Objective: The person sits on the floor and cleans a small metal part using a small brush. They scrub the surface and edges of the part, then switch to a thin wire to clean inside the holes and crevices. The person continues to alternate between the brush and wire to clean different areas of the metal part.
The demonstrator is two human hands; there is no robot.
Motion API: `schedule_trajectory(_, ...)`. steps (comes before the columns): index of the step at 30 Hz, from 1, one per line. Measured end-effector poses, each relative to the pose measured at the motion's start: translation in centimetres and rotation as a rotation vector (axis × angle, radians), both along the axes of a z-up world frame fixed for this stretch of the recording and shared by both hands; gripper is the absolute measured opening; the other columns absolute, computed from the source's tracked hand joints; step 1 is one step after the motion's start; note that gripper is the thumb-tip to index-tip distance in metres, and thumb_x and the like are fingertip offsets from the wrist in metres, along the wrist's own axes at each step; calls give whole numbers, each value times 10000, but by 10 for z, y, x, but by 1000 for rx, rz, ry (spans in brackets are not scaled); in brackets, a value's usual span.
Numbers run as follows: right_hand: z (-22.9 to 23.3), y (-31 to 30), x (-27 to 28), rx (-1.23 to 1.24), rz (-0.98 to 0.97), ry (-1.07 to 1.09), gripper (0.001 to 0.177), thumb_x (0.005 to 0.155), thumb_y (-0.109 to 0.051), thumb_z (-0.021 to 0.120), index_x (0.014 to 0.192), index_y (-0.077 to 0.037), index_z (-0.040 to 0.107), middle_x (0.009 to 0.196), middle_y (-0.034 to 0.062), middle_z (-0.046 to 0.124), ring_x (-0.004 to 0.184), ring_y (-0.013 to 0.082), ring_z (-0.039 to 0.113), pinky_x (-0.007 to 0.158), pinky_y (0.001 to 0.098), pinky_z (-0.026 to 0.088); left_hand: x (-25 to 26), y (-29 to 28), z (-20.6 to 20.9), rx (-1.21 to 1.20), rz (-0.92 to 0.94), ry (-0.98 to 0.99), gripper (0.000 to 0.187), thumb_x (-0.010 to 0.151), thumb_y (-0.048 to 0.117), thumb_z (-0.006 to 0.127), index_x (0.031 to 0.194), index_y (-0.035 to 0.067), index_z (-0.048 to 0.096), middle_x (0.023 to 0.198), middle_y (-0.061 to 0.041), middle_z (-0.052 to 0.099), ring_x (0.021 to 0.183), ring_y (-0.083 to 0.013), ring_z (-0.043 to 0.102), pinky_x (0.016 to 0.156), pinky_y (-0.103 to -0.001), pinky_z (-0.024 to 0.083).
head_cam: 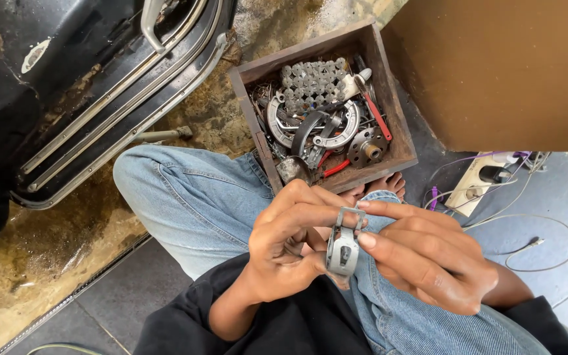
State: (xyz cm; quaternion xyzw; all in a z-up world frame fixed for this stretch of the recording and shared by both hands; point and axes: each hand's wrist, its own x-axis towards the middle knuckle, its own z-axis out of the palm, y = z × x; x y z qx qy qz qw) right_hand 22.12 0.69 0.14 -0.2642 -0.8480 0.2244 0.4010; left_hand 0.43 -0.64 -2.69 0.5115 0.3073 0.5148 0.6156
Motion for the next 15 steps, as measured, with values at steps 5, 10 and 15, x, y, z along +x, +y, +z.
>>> schedule_trajectory(5,-1,-1,-7,-164,39,112,215,867,-18,666,1062,68,645,788,83,691,631,137,697,854,435,727,-2,0,-1,2,19,-58,297,966,190,711,1186,1,646,1163,-152,634,821,-121,629,603,-174,521)
schedule_trajectory(10,10,3,-10,-173,9,83,248,838,29,703,1076,63,639,761,53,671,604,98,649,889,446,720,-1,2,-1,67,63,-45,322,1013,303,693,1171,28,634,1084,-96,571,1007,-201,692,633,-191,579)
schedule_trajectory(15,11,3,-14,-214,-13,112,242,815,42,709,1047,71,646,745,72,679,657,159,724,854,427,726,-3,1,-7,73,48,-86,293,1024,279,703,1168,37,625,1072,-64,527,1081,-238,681,656,-205,539)
